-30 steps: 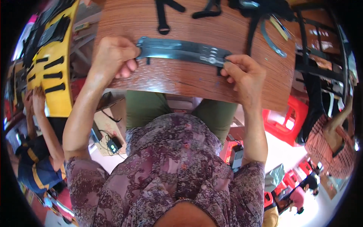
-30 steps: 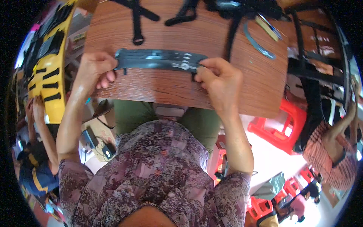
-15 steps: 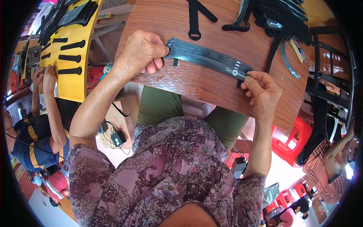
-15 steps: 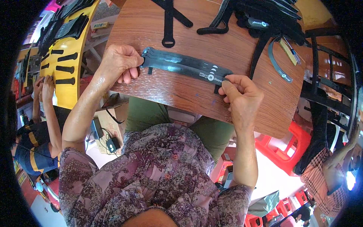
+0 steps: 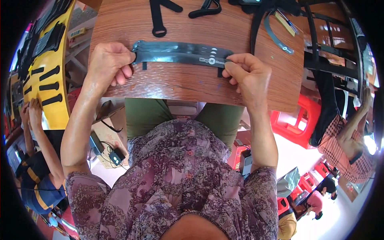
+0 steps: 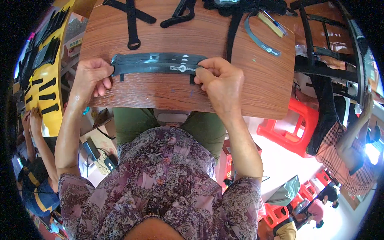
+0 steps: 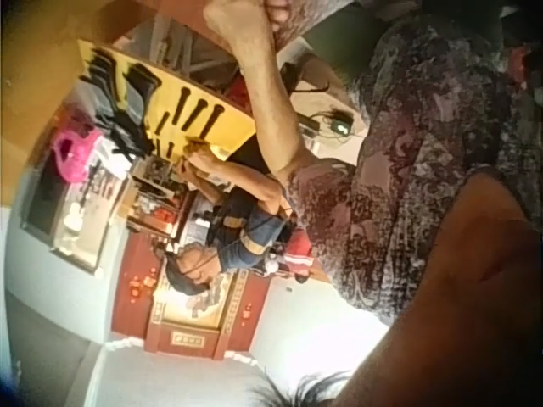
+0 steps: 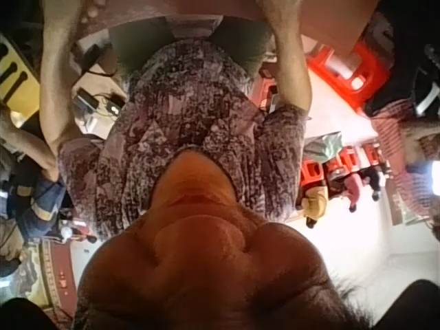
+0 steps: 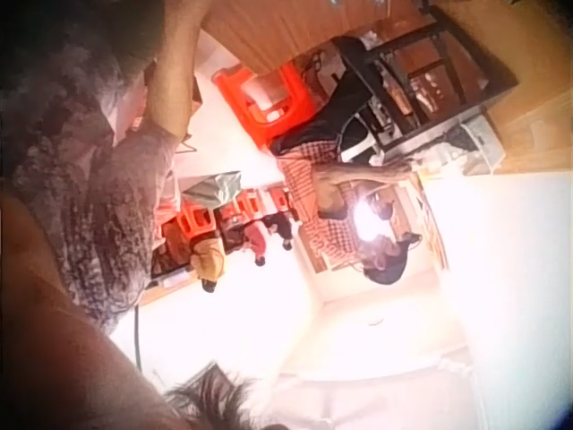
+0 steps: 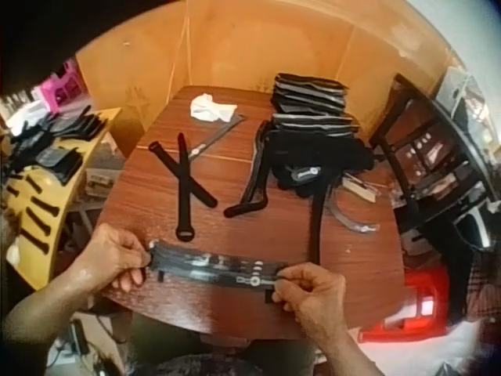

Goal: Organizing and stacking black straps with printed text on a wooden desk in a workshop.

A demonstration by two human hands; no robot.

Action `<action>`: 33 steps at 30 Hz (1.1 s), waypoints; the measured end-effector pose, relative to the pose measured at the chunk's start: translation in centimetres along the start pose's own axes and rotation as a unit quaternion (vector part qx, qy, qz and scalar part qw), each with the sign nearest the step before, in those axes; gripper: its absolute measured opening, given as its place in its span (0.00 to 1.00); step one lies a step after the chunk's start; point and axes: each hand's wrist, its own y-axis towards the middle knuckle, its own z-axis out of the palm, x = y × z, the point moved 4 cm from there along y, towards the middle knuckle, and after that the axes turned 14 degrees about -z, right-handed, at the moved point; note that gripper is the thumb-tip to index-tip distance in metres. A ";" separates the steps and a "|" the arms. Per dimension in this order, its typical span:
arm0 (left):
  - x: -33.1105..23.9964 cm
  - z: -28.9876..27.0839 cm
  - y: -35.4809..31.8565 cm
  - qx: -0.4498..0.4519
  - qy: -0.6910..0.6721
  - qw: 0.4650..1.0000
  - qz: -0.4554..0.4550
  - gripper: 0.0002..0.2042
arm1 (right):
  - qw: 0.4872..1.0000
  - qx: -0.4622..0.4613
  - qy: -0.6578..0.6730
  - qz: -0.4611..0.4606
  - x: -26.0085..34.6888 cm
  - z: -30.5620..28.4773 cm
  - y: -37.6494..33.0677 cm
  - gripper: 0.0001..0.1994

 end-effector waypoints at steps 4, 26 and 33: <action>0.1 0.2 0.2 0.001 -0.005 1.000 0.000 0.06 | 1.000 0.008 -0.020 -0.005 0.0 -0.2 0.1 0.04; -0.1 0.2 0.0 -0.017 -0.003 1.000 -0.011 0.06 | 0.999 0.001 -0.035 -0.013 -0.2 -0.3 0.3 0.04; -0.1 0.2 0.1 -0.014 -0.003 1.000 -0.007 0.06 | 0.999 0.009 -0.037 -0.007 -0.1 -0.3 0.3 0.03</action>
